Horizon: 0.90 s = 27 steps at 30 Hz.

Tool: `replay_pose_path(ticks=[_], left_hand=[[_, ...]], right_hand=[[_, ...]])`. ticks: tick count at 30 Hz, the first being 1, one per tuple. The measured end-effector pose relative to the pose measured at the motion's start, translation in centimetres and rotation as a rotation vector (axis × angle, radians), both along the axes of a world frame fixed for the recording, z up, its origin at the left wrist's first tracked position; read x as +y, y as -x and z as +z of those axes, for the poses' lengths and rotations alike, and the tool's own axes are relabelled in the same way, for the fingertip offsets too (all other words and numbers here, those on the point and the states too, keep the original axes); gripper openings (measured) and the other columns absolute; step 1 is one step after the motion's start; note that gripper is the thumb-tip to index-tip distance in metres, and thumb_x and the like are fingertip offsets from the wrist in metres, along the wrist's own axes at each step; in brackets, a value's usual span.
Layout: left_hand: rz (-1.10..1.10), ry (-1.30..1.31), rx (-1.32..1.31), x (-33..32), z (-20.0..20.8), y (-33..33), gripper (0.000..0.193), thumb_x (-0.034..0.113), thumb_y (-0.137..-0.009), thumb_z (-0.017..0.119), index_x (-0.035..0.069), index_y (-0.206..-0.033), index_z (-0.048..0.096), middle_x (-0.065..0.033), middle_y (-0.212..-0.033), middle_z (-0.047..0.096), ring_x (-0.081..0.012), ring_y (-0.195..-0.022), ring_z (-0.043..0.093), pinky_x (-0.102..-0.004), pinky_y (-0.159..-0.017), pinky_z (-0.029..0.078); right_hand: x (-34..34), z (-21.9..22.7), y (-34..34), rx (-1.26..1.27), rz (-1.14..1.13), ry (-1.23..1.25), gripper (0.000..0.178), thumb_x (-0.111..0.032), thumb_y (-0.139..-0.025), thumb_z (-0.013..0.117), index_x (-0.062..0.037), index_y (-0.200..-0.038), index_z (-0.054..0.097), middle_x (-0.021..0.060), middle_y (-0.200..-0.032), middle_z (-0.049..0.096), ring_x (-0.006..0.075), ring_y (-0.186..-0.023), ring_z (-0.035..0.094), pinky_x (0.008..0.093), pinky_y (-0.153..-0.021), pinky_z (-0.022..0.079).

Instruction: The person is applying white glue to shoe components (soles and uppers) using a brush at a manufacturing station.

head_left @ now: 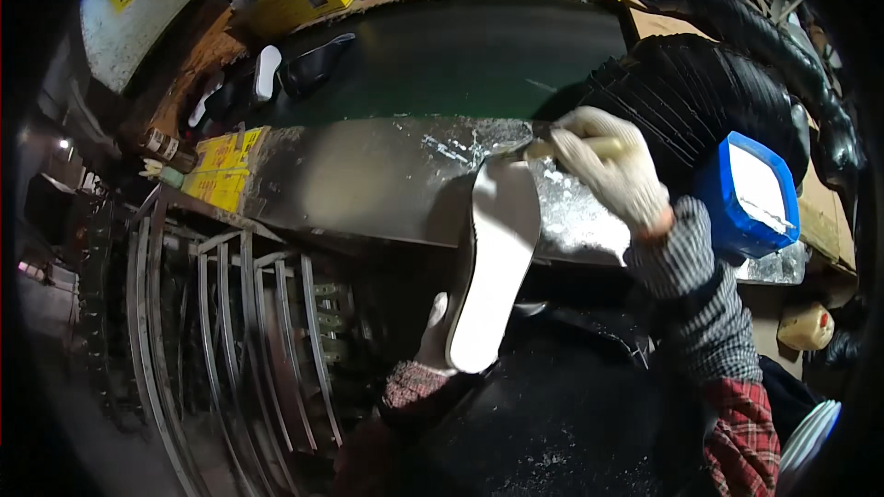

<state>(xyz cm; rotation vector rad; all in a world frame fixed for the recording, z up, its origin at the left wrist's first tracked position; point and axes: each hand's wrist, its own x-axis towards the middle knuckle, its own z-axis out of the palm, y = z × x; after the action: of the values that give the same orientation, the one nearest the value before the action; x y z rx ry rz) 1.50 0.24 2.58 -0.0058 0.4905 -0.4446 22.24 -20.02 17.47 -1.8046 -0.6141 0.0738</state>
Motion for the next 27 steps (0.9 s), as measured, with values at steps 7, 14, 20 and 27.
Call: replay_pose_path(ticks=[7, 14, 20, 27], left_hand=[[0.067, 0.066, -0.403, -1.2, 1.1, 0.0, 0.075, 0.060, -0.099, 0.026, 0.005, -0.151, 0.024, -0.0216, -0.150, 0.034, -0.0390, -0.137, 0.035, -0.0510, -0.112, 0.032], [0.182, -0.291, -0.058, -3.5, 6.0, -1.0, 0.070, 0.060, -0.098, 0.028, 0.003, -0.137, 0.043, -0.0189, -0.112, 0.063, -0.0328, -0.092, 0.068, -0.0459, -0.075, 0.060], [0.024, 0.135, -0.536, -0.6, -0.2, -0.4, 0.077, 0.063, -0.096, 0.031, 0.001, -0.141, 0.038, -0.0272, -0.126, 0.054, -0.0448, -0.098, 0.063, -0.0532, -0.079, 0.058], [-0.052, -0.037, -0.318, 1.3, -0.8, 1.3, 0.084, 0.074, -0.089, 0.031, 0.005, -0.133, 0.050, -0.0302, -0.094, 0.065, -0.0426, -0.062, 0.067, -0.0477, -0.041, 0.056]], right_hand=[[-2.1, 3.2, 9.4, -0.404, 0.602, 0.141, 0.015, -0.018, -0.087, 0.068, -0.0054, -0.094, 0.072, 0.0120, -0.074, 0.068, 0.0247, -0.067, 0.068, 0.0335, -0.063, 0.056], [-3.0, 0.5, 12.1, -0.404, 0.472, 0.041, 0.021, -0.019, -0.090, 0.067, 0.0011, -0.095, 0.069, 0.0109, -0.085, 0.069, 0.0139, -0.074, 0.066, 0.0270, -0.064, 0.055], [-8.1, -1.1, 12.9, 0.367, 0.380, -0.076, 0.028, -0.010, -0.087, 0.071, 0.0043, -0.110, 0.062, 0.0136, -0.101, 0.067, 0.0134, -0.086, 0.066, 0.0239, -0.072, 0.056], [-5.9, -3.6, 6.3, 0.513, 0.234, -0.123, 0.031, -0.018, -0.091, 0.068, 0.0038, -0.113, 0.063, 0.0122, -0.106, 0.068, 0.0165, -0.094, 0.064, 0.0292, -0.084, 0.053]])
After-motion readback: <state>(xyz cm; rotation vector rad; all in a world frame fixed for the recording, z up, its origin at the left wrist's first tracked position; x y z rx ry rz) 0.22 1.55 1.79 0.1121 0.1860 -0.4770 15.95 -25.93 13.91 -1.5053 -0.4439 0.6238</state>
